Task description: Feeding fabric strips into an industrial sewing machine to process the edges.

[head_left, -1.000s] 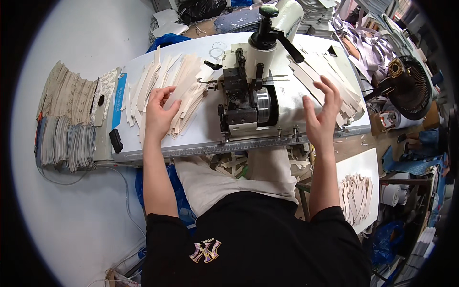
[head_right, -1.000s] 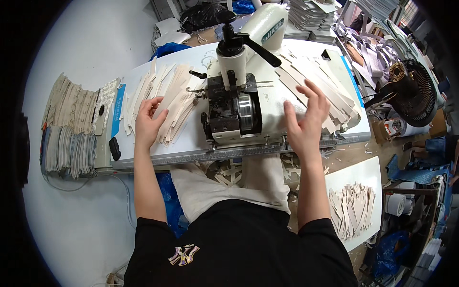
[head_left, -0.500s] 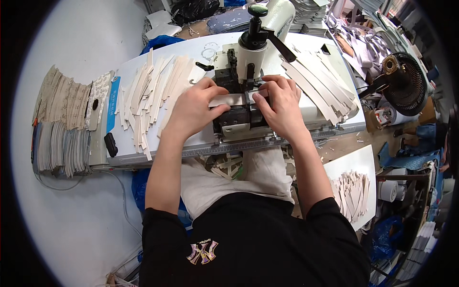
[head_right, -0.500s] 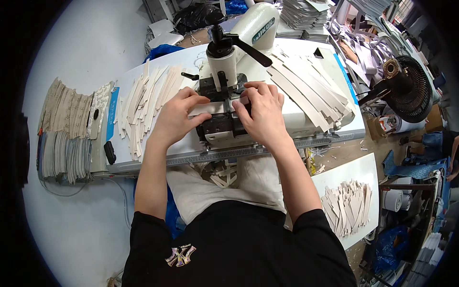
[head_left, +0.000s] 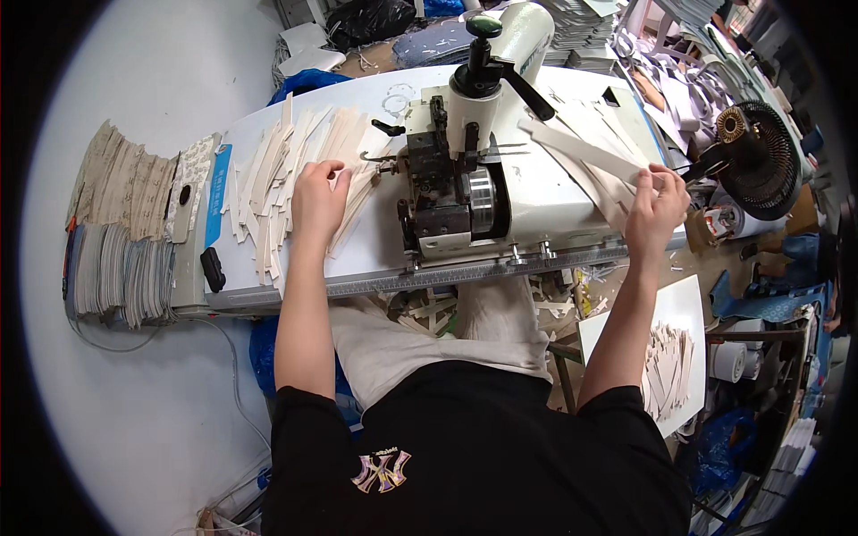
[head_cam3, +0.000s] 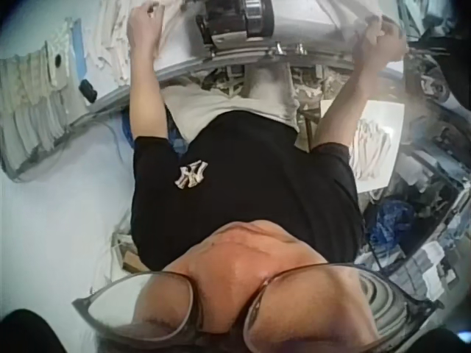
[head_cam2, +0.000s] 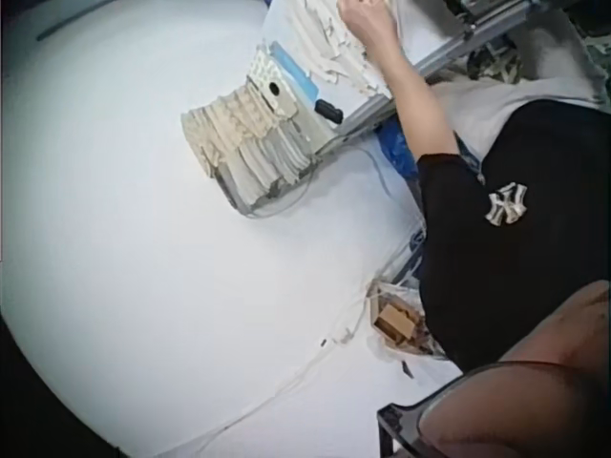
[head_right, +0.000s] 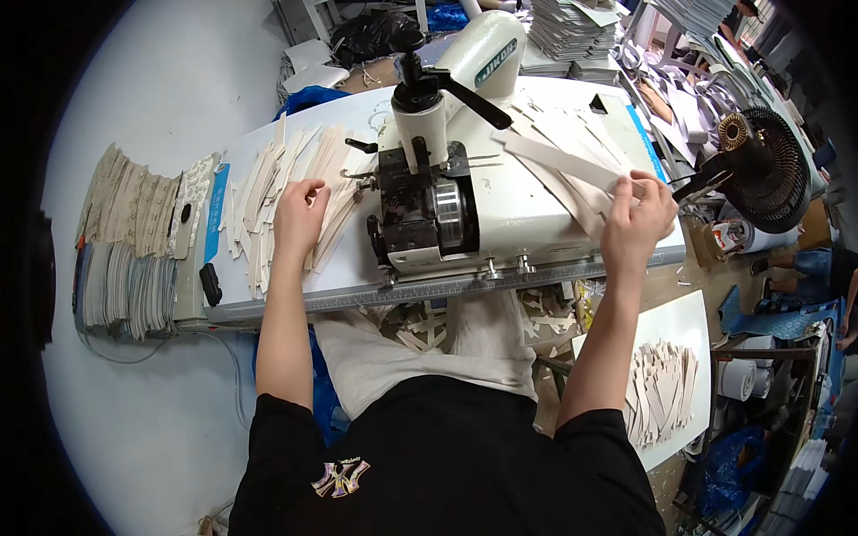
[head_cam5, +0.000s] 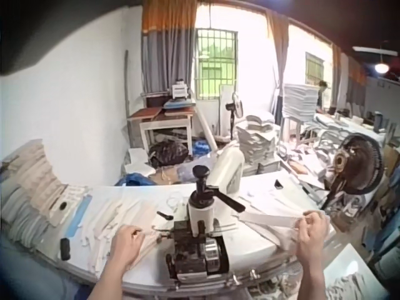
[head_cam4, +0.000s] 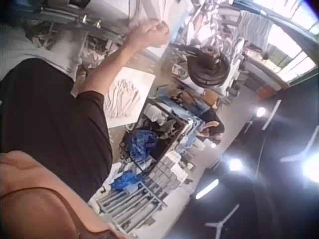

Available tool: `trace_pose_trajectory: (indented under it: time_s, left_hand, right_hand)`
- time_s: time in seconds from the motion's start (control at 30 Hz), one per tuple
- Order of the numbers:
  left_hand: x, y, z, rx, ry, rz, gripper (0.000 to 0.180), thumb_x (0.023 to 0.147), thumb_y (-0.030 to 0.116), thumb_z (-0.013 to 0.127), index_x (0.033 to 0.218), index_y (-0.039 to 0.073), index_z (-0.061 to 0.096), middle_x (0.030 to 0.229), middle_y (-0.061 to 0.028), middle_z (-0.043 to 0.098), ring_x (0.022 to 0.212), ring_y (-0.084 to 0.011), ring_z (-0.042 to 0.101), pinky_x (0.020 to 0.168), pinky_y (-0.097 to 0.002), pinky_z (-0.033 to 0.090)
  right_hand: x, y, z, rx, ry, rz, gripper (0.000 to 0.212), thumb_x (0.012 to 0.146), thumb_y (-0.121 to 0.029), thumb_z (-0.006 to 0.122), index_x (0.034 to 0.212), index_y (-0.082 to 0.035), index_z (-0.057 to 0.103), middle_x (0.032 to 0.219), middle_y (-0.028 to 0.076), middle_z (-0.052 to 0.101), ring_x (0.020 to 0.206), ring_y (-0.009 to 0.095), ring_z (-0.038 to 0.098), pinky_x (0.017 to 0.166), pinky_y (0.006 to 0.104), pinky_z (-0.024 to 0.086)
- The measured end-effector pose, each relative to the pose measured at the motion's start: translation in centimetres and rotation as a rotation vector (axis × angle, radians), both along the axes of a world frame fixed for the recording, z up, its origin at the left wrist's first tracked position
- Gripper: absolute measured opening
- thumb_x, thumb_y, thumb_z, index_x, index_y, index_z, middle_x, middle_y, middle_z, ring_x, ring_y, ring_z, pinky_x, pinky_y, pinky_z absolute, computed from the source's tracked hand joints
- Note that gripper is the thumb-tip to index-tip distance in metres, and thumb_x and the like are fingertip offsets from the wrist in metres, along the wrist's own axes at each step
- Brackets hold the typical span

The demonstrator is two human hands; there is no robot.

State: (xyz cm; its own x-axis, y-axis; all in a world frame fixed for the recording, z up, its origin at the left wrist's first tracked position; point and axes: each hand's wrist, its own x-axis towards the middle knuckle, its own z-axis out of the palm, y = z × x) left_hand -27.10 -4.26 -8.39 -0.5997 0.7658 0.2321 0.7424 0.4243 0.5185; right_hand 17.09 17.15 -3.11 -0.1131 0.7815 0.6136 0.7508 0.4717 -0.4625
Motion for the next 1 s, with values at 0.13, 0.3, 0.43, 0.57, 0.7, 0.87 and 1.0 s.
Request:
trace_pose_trajectory:
  time_s: [0.13, 0.3, 0.43, 0.57, 0.7, 0.87, 1.0]
  left_hand:
    - [-1.4, -1.9, -4.5, -0.194, 0.163, 0.175, 0.036, 0.099, 0.030, 0.074, 0.126, 0.007, 0.076, 0.118, -0.0169, 0.073, 0.111, -0.0359, 0.071, 0.094, -0.0433, 0.056]
    - [-2.0, -2.3, -3.9, -0.283, -0.025, 0.199, 0.041, 0.097, 0.030, 0.075, 0.129, 0.005, 0.073, 0.119, -0.0169, 0.073, 0.112, -0.0354, 0.071, 0.096, -0.0466, 0.056]
    - [-2.5, -3.5, -3.2, -0.047, -0.109, 0.256, 0.038, 0.094, 0.024, 0.077, 0.126, 0.004, 0.072, 0.115, -0.0135, 0.074, 0.105, -0.0302, 0.072, 0.093, -0.0438, 0.057]
    - [0.7, -4.7, 3.1, 0.165, -0.441, 0.041, 0.034, 0.090, 0.017, 0.080, 0.121, 0.004, 0.073, 0.109, -0.0108, 0.074, 0.099, -0.0261, 0.072, 0.090, -0.0370, 0.058]
    - [4.5, -3.1, 7.5, 0.148, -0.301, -0.401, 0.032, 0.089, 0.011, 0.084, 0.117, 0.002, 0.072, 0.105, -0.0073, 0.071, 0.093, -0.0178, 0.068, 0.086, -0.0301, 0.057]
    - [6.0, -1.0, 8.0, 0.070, -0.097, -0.525, 0.031, 0.089, 0.016, 0.086, 0.114, 0.003, 0.074, 0.107, -0.0069, 0.071, 0.092, -0.0201, 0.069, 0.083, -0.0321, 0.057]
    - [8.0, 1.0, 7.7, 0.038, -0.008, -0.543, 0.031, 0.089, 0.018, 0.087, 0.115, 0.005, 0.076, 0.106, -0.0069, 0.070, 0.090, -0.0213, 0.069, 0.080, -0.0335, 0.057]
  right_hand:
    - [0.2, -0.1, 0.0, 0.013, 0.019, -0.287, 0.029, 0.105, -0.034, 0.066, 0.109, -0.005, 0.072, 0.136, 0.005, 0.065, 0.134, 0.032, 0.048, 0.117, 0.0528, 0.028]
    - [-0.6, -0.9, 0.2, 0.086, -0.018, -0.360, 0.036, 0.104, -0.038, 0.068, 0.120, -0.006, 0.071, 0.148, 0.008, 0.060, 0.142, 0.034, 0.043, 0.121, 0.0554, 0.024]
    - [-2.4, -2.6, 0.5, 0.230, 0.049, -0.205, 0.035, 0.103, -0.035, 0.070, 0.125, -0.008, 0.070, 0.153, 0.011, 0.057, 0.145, 0.034, 0.042, 0.123, 0.0520, 0.023]
    - [-5.5, -5.9, 1.5, -0.009, 0.157, 0.290, 0.027, 0.099, -0.022, 0.075, 0.121, -0.007, 0.070, 0.150, 0.011, 0.058, 0.139, 0.032, 0.046, 0.121, 0.0469, 0.030]
    - [-8.8, -7.4, 0.4, -0.088, 0.148, 0.486, 0.022, 0.097, -0.018, 0.076, 0.115, -0.007, 0.071, 0.142, 0.011, 0.062, 0.131, 0.032, 0.051, 0.117, 0.0463, 0.035]
    - [-12.0, -8.1, -0.3, -0.070, -0.001, 0.543, 0.022, 0.094, -0.019, 0.077, 0.111, -0.006, 0.071, 0.136, 0.010, 0.065, 0.127, 0.033, 0.053, 0.111, 0.0440, 0.038]
    - [-13.2, -7.7, -0.2, -0.091, -0.135, 0.516, 0.019, 0.099, -0.020, 0.074, 0.110, -0.005, 0.072, 0.133, 0.011, 0.067, 0.125, 0.033, 0.054, 0.112, 0.0442, 0.038]
